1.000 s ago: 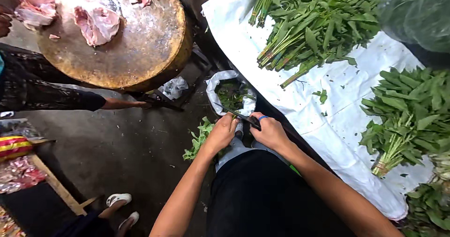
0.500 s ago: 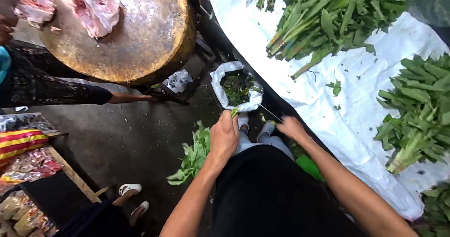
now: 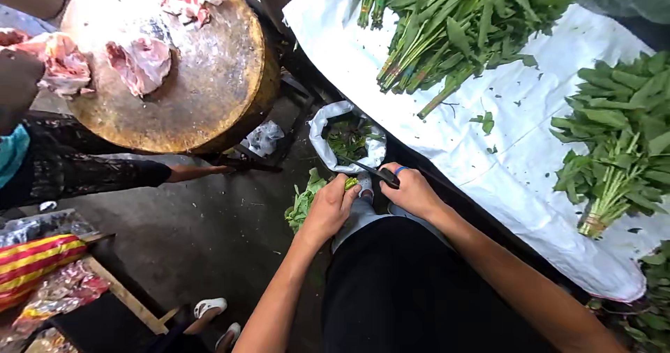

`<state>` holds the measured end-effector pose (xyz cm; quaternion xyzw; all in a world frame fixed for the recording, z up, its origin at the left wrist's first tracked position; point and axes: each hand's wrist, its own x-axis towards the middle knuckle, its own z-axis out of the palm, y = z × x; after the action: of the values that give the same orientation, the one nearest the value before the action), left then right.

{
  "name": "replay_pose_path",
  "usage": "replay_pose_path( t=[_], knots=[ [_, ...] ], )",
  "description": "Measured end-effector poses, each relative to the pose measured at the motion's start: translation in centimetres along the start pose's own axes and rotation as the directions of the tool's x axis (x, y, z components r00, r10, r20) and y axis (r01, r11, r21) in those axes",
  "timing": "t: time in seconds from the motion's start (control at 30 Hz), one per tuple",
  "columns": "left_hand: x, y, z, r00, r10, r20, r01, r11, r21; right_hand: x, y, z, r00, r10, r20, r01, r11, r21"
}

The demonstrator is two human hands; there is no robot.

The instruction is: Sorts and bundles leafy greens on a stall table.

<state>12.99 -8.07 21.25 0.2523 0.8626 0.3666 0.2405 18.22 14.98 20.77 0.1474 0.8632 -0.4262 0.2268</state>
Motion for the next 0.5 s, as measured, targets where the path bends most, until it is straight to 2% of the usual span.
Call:
replay_pose_path(
  t=[0.1, 0.2, 0.37, 0.43, 0.5],
  knots=[
    [0.1, 0.0, 0.1, 0.992, 0.123, -0.041, -0.125, 0.991, -0.052, -1.4, 1.0, -0.9, 0.998, -0.003, -0.062, 0.006, 0.999, 0.044],
    [0.3, 0.3, 0.6, 0.969, 0.218, -0.115, -0.229, 0.969, -0.090, -3.0, 0.7, -1.5, 0.998, -0.042, -0.039, 0.044, 0.998, 0.045],
    [1.2, 1.2, 0.0, 0.979, 0.192, -0.066, -0.197, 0.978, -0.074, -3.6, -1.4, -1.4, 0.975, -0.198, -0.101, 0.205, 0.977, 0.063],
    [1.5, 1.3, -0.3, 0.981, 0.182, -0.068, -0.191, 0.967, -0.170, -3.2, -2.0, -1.2, 0.941, -0.299, -0.160, 0.307, 0.951, 0.027],
    [1.8, 1.6, -0.9, 0.981, 0.186, -0.057, -0.194, 0.928, -0.318, -2.4, -2.6, -0.9, 0.868, -0.440, -0.231, 0.443, 0.896, -0.039]
  ],
)
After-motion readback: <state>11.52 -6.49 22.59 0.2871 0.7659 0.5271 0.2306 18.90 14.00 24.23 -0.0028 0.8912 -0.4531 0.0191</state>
